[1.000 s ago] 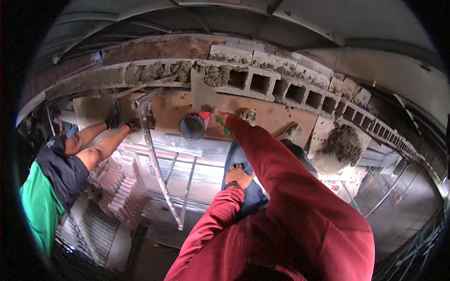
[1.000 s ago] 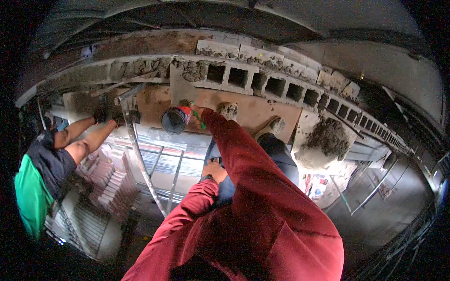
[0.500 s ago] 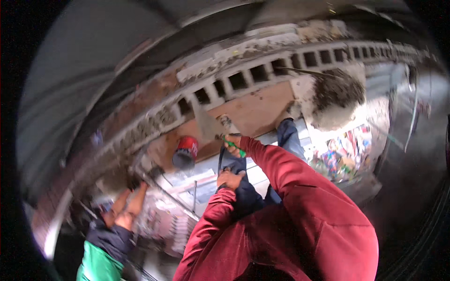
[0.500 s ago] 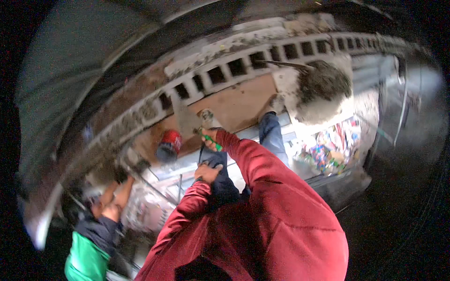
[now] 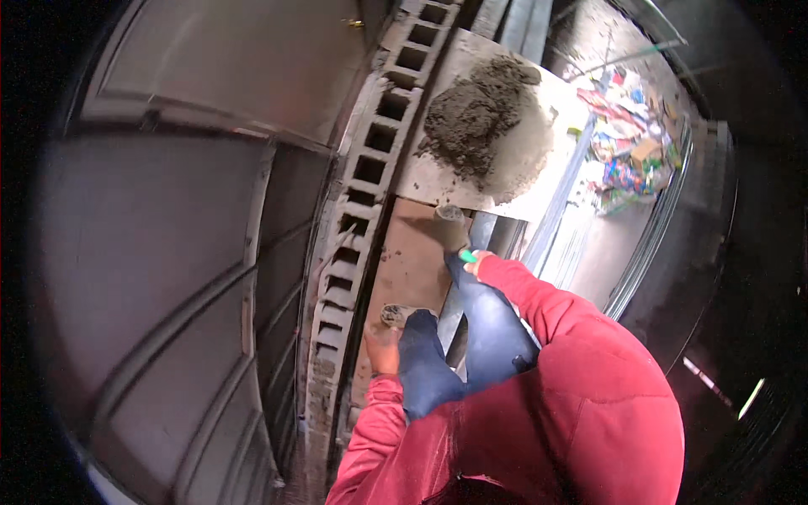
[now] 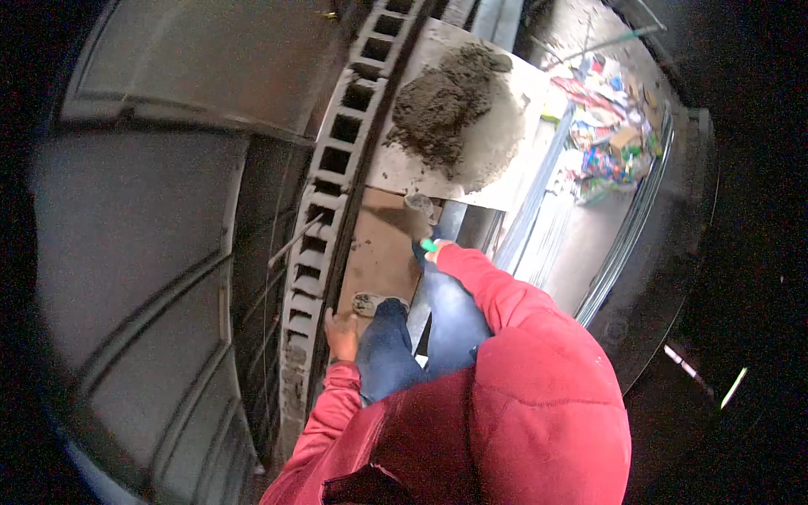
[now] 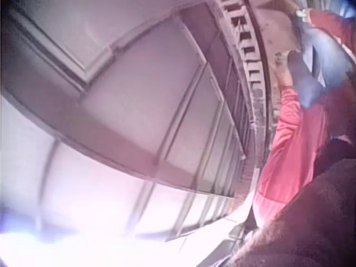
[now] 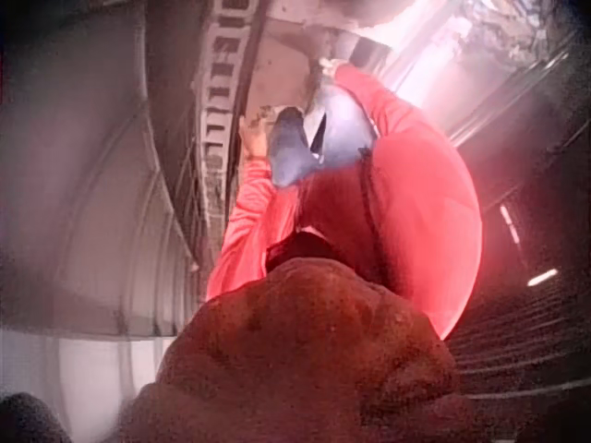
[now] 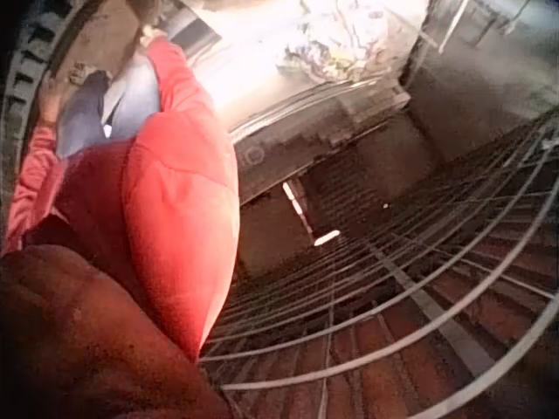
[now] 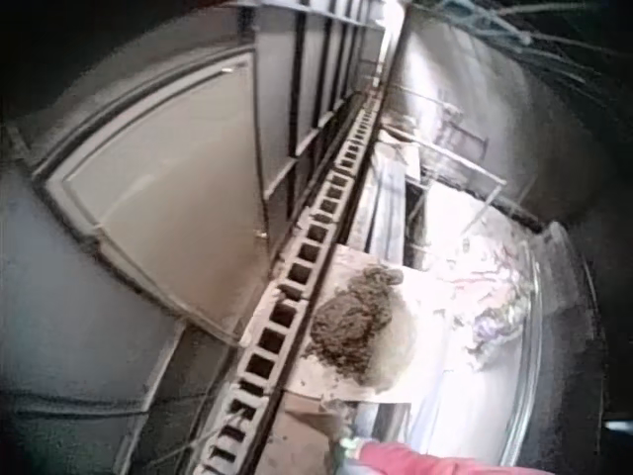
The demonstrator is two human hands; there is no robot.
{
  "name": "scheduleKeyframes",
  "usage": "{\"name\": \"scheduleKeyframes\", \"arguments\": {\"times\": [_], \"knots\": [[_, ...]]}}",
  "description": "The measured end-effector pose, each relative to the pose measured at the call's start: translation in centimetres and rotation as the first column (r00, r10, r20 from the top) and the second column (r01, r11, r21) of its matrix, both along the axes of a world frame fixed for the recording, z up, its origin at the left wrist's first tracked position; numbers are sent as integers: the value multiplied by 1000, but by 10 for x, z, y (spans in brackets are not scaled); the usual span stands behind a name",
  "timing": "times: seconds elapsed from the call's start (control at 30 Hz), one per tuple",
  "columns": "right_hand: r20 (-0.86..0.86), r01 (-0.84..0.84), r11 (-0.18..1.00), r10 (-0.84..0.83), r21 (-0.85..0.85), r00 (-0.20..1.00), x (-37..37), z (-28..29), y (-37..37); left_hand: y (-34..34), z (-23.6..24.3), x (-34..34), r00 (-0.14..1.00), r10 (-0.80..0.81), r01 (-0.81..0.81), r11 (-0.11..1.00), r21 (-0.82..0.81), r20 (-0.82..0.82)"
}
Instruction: The person scoops wet cement from a pile on a board using a trowel and applies it to the gaps between hollow blocks on a wall. The person repeatedly mixes the cement and fills the joints, occasionally pouring water from a red can into the pile to adjust the consistency.
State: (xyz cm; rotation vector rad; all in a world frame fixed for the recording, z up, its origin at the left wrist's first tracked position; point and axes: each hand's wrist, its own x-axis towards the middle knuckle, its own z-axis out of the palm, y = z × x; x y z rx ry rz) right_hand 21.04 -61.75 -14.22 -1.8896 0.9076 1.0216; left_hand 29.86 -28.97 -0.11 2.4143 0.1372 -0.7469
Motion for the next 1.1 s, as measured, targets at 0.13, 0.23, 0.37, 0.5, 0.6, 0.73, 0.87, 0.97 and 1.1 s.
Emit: {"name": "scheduleKeyframes", "arguments": {"times": [0.13, 0.23, 0.37, 0.5, 0.6, 0.73, 0.87, 0.97, 1.1], "knots": [[68, 510, 834, -508, -212, 859, -71, -107, -57, -95, 16, 38, 943, -76, 19, 984, -174, -324], [88, 623, 665, -652, -411, 753, -78, -152, -89, -161, -8, 3, 879, -419, 351, 892, -285, -228], [274, 807, 336, -818, -486, 505, -161, -270, -162, -276, -14, -38, 591, -784, 724, 619, -306, -190], [365, 896, 205, -860, -393, 357, -156, -339, -280, -293, -43, -29, 545, -759, 679, 649, -343, -357], [123, 986, 105, -985, -129, 121, -30, -324, -333, -291, -62, -37, 687, -655, 593, 756, -277, -316], [21, 942, 330, -943, -56, 332, 75, -309, -432, -298, -88, -35, 636, -697, 639, 716, -281, -331], [-22, 872, 487, -872, 53, 488, 144, -286, -450, -336, -66, -17, 687, -650, 616, 758, -214, -325], [-96, 776, 629, -770, 49, 630, 137, -281, -436, -341, -65, -6, 680, -658, 619, 752, -228, -324], [-63, 833, 522, -840, 184, 540, 133, -281, -435, -324, -85, -22, 699, -579, 503, 815, -286, -420]]}}
